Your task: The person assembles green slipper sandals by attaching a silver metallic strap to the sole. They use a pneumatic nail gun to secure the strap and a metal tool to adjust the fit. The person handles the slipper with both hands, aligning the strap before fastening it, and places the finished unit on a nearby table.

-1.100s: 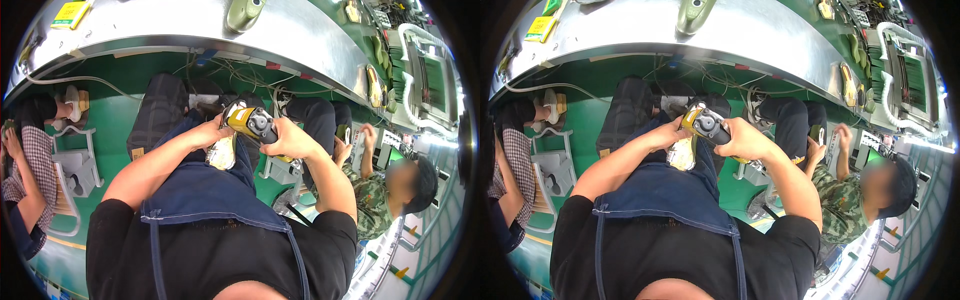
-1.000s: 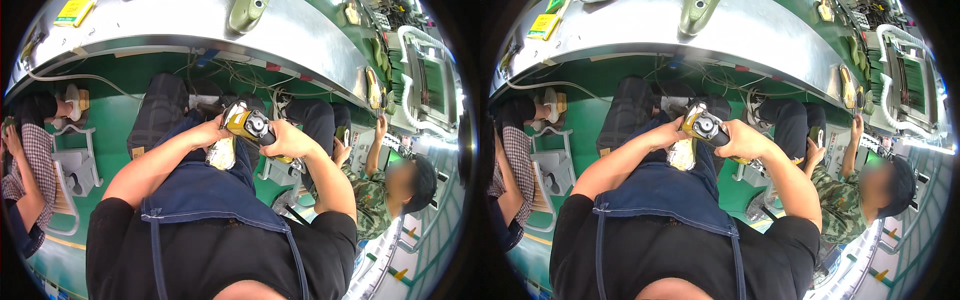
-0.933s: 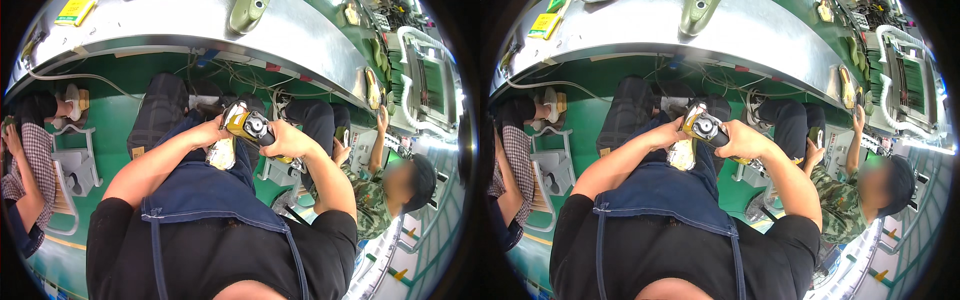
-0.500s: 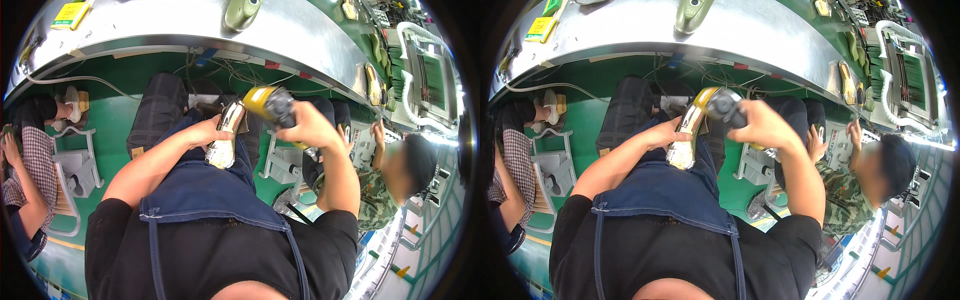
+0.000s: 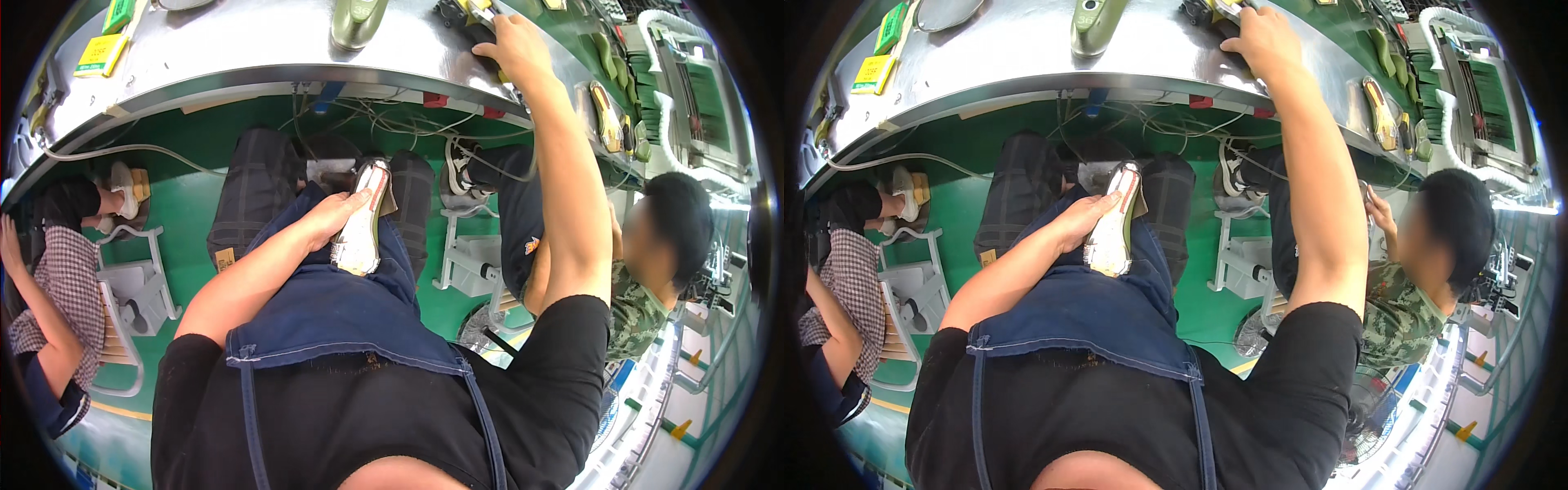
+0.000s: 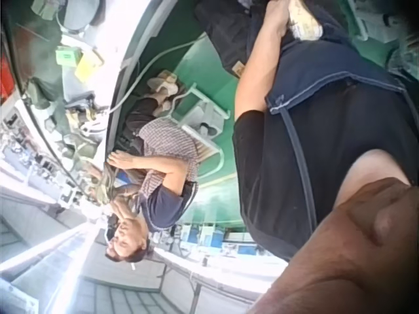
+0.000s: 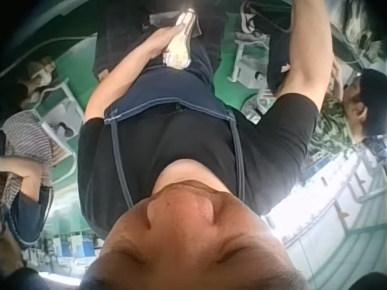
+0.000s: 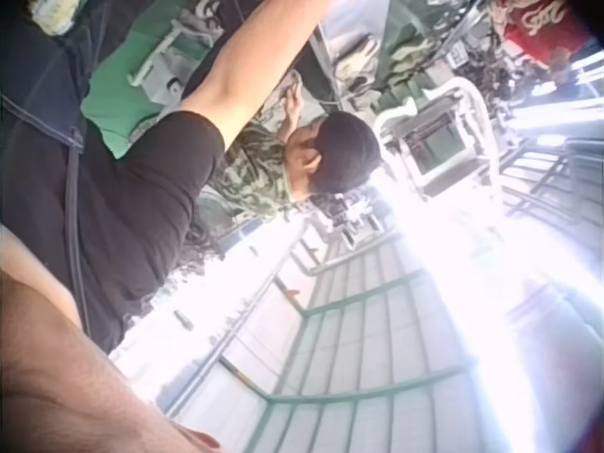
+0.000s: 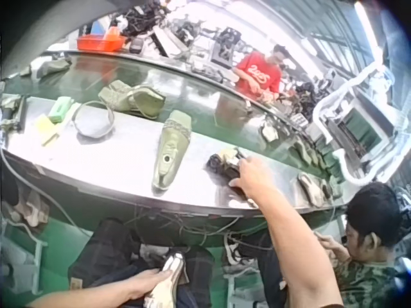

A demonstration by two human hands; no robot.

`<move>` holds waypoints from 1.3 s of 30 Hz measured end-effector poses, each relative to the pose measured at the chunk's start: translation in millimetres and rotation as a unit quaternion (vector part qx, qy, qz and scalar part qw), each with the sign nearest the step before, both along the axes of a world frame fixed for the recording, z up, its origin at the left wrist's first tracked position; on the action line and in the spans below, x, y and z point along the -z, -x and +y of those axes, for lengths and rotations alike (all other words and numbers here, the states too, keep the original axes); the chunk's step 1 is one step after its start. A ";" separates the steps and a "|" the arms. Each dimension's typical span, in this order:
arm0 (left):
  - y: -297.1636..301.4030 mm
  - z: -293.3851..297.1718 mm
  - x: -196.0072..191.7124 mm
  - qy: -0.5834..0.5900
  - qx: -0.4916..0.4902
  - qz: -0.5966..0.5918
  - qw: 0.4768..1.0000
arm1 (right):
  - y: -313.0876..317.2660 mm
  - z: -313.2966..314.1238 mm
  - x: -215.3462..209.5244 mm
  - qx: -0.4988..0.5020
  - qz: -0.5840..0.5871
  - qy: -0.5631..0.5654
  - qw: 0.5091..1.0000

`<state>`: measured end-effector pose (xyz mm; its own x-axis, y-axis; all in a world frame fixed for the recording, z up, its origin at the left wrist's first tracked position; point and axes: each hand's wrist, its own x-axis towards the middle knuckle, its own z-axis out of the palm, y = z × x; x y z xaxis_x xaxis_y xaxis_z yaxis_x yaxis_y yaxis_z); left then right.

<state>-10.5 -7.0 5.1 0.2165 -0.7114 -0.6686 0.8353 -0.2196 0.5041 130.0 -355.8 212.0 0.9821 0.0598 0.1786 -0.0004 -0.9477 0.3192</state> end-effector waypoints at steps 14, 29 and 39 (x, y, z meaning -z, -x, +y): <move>29.5 -26.9 -9.6 0.067 -0.088 0.109 0.988 | 188.2 97.3 -19.8 0.195 0.201 -0.665 0.693; -12.9 -38.0 -21.7 -0.041 0.081 -0.567 0.818 | 256.1 123.5 86.2 0.270 0.264 -0.728 0.573; -12.6 -43.6 -15.5 -0.035 0.099 -0.601 0.793 | 240.9 121.4 96.3 0.225 0.276 -0.702 0.616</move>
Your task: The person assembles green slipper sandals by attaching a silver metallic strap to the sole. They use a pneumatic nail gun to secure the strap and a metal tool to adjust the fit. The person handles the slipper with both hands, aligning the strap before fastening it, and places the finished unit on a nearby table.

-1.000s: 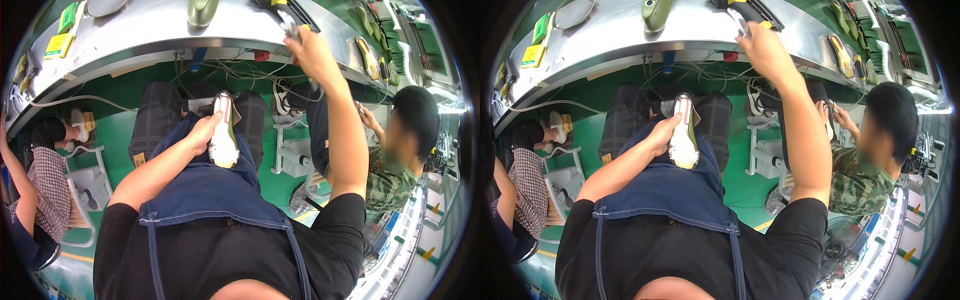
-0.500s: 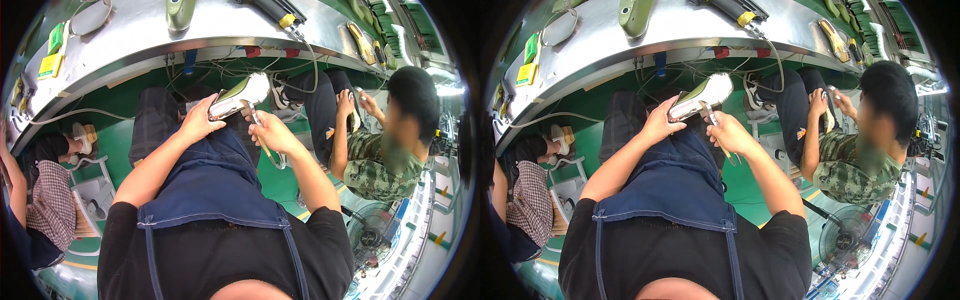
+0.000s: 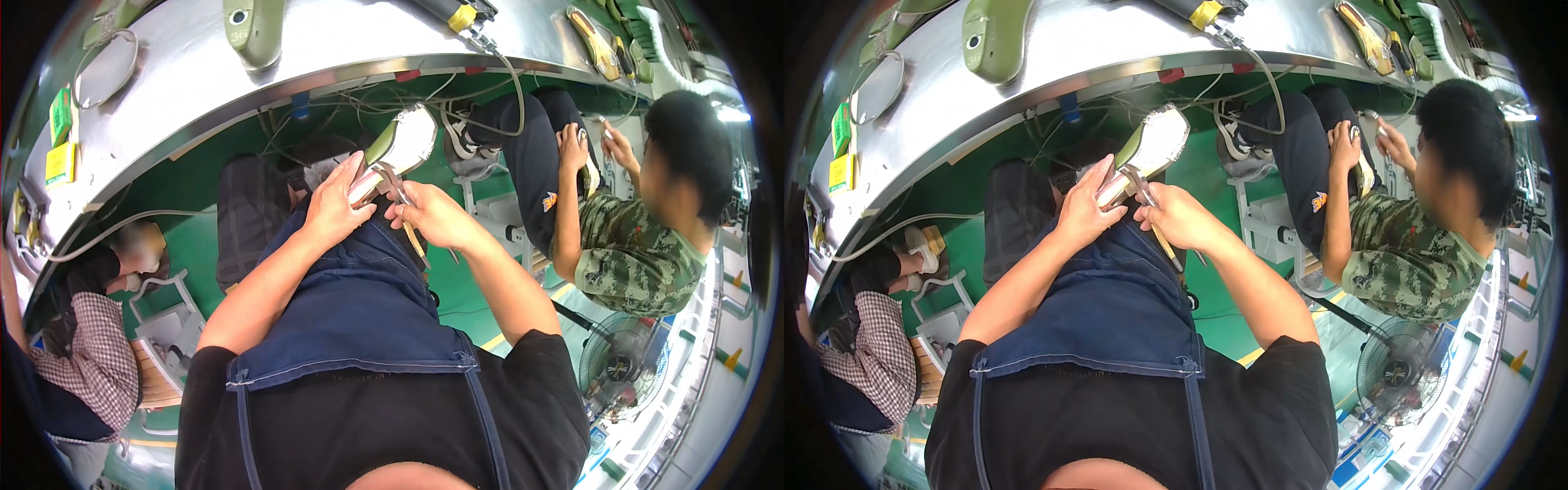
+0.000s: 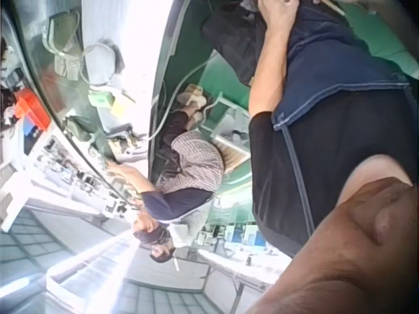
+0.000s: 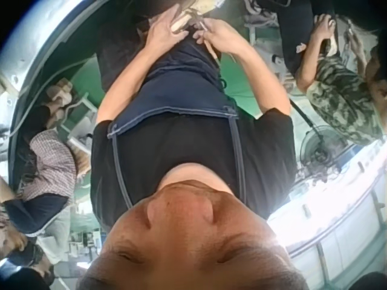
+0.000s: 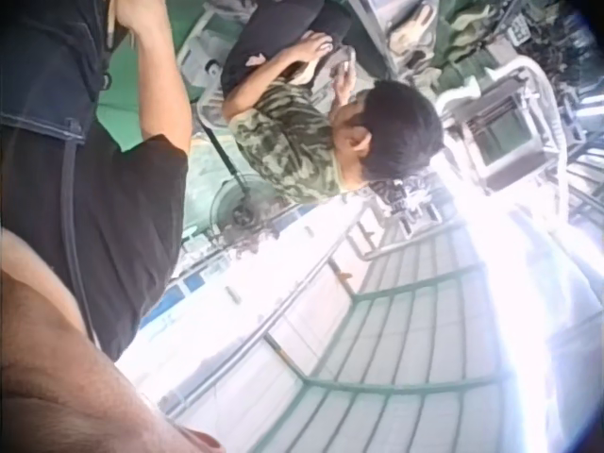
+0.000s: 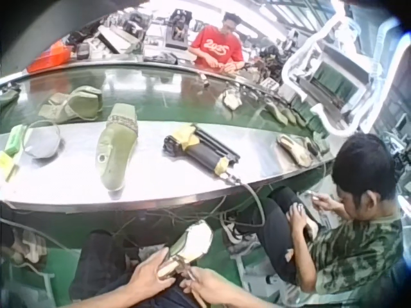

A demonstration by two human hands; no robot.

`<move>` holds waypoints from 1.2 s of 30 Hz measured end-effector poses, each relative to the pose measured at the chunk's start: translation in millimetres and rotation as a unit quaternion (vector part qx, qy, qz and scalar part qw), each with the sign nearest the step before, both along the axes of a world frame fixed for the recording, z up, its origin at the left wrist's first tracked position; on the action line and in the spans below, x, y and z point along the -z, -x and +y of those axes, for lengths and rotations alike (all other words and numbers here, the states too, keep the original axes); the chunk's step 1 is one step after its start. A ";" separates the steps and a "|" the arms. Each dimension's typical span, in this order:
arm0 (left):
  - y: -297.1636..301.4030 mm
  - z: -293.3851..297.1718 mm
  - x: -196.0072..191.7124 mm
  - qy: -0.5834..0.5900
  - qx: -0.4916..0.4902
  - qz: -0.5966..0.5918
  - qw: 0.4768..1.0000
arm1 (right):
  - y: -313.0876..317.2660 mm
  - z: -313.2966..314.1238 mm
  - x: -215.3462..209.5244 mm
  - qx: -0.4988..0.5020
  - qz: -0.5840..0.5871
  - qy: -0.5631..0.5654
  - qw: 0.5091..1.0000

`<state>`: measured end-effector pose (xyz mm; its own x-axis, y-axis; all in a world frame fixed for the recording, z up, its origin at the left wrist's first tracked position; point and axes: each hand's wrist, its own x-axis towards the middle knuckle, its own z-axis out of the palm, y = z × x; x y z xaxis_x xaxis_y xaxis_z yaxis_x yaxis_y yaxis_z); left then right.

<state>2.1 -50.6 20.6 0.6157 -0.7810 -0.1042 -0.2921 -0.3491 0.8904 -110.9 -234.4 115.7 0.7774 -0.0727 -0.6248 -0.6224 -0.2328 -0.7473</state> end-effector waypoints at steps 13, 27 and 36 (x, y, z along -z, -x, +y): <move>-2.4 -7.2 -6.7 -0.022 0.020 0.010 1.000 | -15.2 3.3 -17.5 -0.032 0.085 0.109 0.990; -4.1 -14.1 1.5 0.009 0.008 -0.008 1.000 | 6.4 19.0 15.7 0.126 0.054 0.056 0.989; 4.6 -7.9 16.5 0.080 -0.022 -0.078 0.993 | 11.3 12.6 35.9 0.189 0.059 -0.052 0.979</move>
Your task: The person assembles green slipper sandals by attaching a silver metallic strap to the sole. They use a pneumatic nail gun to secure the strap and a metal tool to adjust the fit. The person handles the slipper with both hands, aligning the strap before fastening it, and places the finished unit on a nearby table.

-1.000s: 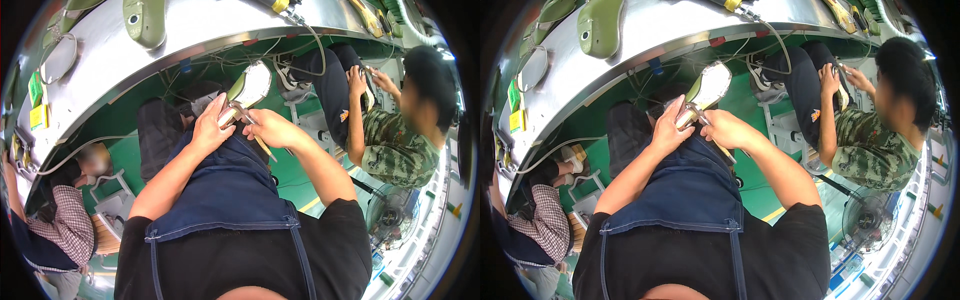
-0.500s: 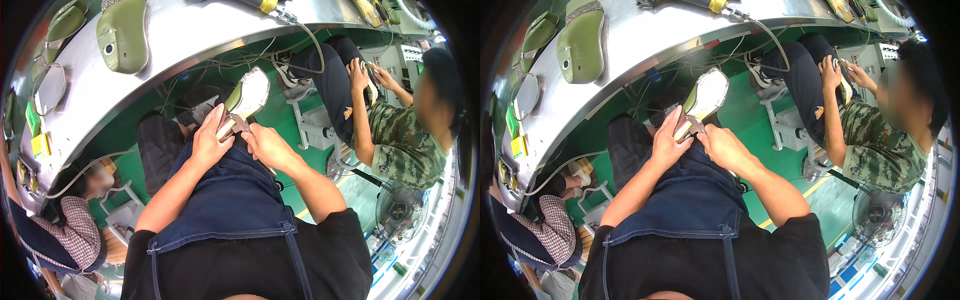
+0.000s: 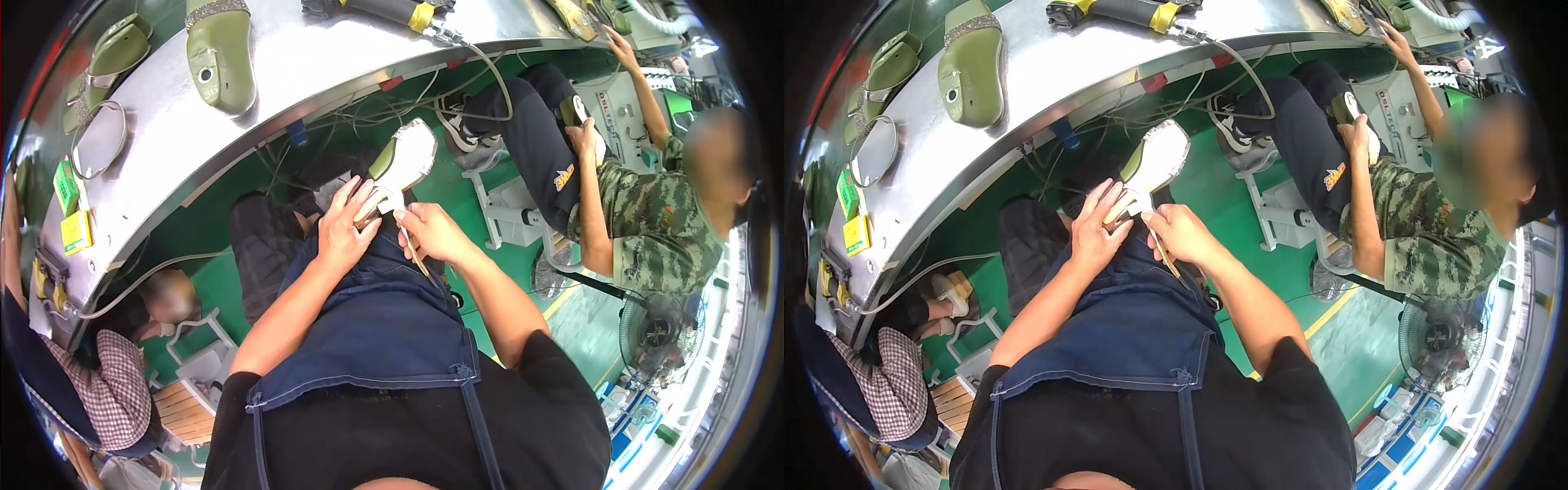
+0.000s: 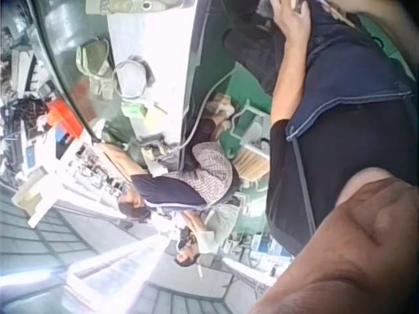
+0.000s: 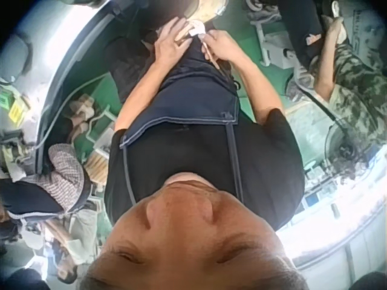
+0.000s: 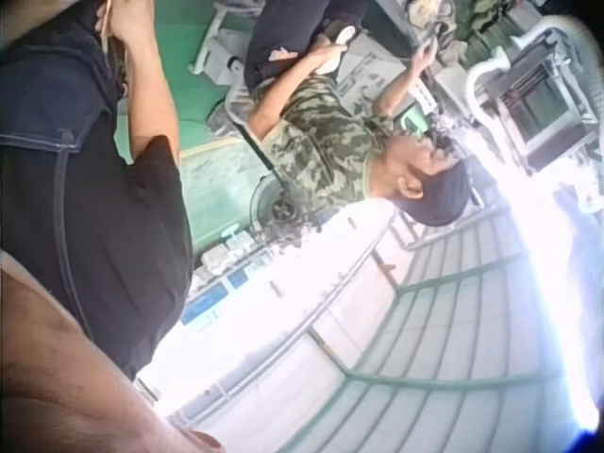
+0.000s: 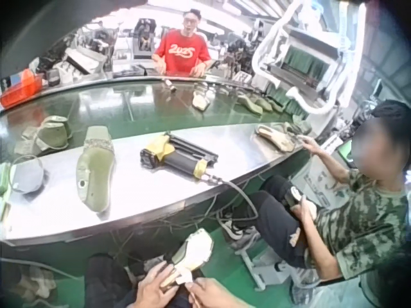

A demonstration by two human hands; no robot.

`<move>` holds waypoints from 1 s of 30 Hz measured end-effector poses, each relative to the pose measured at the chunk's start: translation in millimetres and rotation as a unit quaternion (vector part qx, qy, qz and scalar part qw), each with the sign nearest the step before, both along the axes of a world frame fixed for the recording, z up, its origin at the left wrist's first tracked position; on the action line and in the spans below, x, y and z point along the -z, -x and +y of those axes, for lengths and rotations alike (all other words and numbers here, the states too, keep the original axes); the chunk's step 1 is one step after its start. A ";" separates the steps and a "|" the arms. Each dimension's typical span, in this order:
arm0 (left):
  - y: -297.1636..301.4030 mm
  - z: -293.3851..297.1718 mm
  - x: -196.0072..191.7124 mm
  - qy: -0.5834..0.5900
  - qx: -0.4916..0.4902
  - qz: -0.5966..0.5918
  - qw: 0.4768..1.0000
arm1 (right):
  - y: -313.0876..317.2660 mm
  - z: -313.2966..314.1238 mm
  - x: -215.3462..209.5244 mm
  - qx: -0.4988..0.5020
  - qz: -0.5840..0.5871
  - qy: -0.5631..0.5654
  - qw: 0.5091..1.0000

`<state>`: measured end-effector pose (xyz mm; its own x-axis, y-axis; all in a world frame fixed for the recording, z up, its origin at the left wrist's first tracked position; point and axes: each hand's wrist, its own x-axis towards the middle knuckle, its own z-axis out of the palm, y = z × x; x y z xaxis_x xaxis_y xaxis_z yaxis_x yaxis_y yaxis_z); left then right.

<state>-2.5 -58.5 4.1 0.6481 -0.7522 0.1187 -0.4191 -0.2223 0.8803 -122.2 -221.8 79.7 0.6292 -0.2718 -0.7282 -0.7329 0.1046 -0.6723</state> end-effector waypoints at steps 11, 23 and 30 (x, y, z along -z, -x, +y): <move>-0.9 2.3 1.2 -0.037 0.042 -0.112 0.992 | 5.4 -38.0 7.5 -0.068 -0.005 -0.108 0.992; -3.1 9.5 -0.2 -0.089 0.080 -0.172 0.978 | -76.3 -106.0 -131.6 -0.198 -0.145 0.426 0.871; -6.9 15.3 -0.3 -0.069 0.064 -0.170 0.981 | -208.2 -127.8 -118.7 -0.155 -0.302 0.651 0.679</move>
<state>4.4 -43.2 4.4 0.4881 -0.8487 0.2038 -0.7157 -0.2555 0.6500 86.0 -349.5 198.5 0.8804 -0.2230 0.4186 -0.1325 -0.9631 -0.2344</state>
